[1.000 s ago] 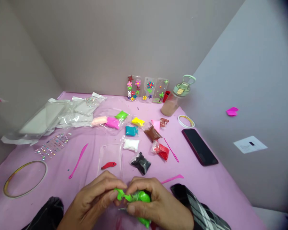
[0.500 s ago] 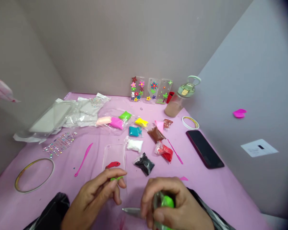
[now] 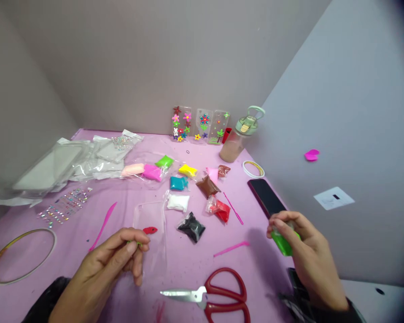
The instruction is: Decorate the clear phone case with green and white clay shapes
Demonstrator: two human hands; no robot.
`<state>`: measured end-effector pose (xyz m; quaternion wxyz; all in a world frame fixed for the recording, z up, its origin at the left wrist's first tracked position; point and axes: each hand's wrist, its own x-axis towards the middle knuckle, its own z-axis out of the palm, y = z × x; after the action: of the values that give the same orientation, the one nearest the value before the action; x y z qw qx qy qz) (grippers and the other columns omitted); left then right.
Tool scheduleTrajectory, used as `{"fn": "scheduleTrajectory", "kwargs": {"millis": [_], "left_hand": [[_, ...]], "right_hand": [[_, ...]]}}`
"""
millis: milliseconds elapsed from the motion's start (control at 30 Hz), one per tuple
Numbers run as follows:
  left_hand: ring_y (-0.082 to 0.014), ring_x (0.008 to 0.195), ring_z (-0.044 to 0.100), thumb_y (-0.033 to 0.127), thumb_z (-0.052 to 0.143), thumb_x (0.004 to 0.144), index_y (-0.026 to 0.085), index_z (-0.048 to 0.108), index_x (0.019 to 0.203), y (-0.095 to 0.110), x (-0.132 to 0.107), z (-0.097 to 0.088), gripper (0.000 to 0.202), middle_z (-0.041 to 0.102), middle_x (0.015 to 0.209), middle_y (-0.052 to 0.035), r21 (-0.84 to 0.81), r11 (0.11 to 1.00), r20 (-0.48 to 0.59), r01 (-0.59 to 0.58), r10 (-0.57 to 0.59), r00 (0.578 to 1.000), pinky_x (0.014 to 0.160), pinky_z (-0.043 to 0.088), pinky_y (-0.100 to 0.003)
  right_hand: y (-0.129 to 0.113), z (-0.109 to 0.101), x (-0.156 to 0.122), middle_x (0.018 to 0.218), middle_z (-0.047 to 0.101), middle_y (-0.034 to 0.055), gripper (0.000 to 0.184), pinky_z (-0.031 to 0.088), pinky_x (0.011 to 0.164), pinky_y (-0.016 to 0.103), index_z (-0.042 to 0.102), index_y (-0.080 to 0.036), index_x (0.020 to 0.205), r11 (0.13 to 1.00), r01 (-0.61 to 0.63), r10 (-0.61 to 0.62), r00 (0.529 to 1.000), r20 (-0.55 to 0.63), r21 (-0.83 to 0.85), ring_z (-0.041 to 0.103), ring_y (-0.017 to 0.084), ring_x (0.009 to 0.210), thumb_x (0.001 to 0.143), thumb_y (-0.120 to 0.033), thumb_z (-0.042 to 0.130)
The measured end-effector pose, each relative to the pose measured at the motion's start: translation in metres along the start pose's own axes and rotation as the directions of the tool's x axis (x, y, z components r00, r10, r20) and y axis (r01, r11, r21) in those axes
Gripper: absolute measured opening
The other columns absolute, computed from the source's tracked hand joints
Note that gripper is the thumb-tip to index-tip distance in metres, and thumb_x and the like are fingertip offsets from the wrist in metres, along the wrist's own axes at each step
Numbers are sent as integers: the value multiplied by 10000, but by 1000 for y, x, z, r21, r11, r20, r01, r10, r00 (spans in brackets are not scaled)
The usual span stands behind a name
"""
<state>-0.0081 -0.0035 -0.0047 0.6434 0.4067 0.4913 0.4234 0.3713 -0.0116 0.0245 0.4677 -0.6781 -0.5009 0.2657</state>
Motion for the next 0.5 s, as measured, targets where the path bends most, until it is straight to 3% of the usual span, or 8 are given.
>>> {"fn": "scheduleTrajectory", "kwargs": {"millis": [67,167,267,400,500], "left_hand": [[-128,587,591,522,697,892,243,732,987,-6,0,2,297,679,740,9,24,1000,-2,8,-8,1000,554,501,-224],[-131,608,615,465,734,868,250,762,922,-13,1,6,223,691,758,9,119,992,20,-42,40,999,607,528,-233],[-147,682,666,461,779,825,268,784,874,-18,1,8,199,728,854,5,136,990,108,-31,16,994,694,577,-250],[-202,928,726,525,758,839,300,779,1036,-22,-1,8,300,739,1092,-10,79,991,103,106,-114,988,886,595,-291],[-198,962,721,553,742,846,296,780,1020,-21,-3,11,312,709,1190,-5,18,994,84,108,-109,991,922,589,-296]], "right_hand": [[15,-6,3,827,647,40,219,483,574,288,586,-232,1006,954,78,-89,996,-26,-290,621,192,673,1020,-436,506],[36,-10,9,943,660,101,305,516,720,386,608,-214,1024,740,269,-277,957,84,-617,647,257,821,1047,-417,382],[47,-8,14,1048,675,132,344,503,842,454,662,-209,1027,654,368,-306,928,214,-661,637,310,954,1035,-456,422],[41,1,8,1120,692,177,327,492,918,516,676,-161,1120,502,532,-452,833,318,-682,634,342,1039,1051,-381,445],[24,11,-6,1128,700,145,222,528,893,443,681,-195,1138,503,643,-463,765,449,-577,658,286,1023,1041,-284,502]]}}
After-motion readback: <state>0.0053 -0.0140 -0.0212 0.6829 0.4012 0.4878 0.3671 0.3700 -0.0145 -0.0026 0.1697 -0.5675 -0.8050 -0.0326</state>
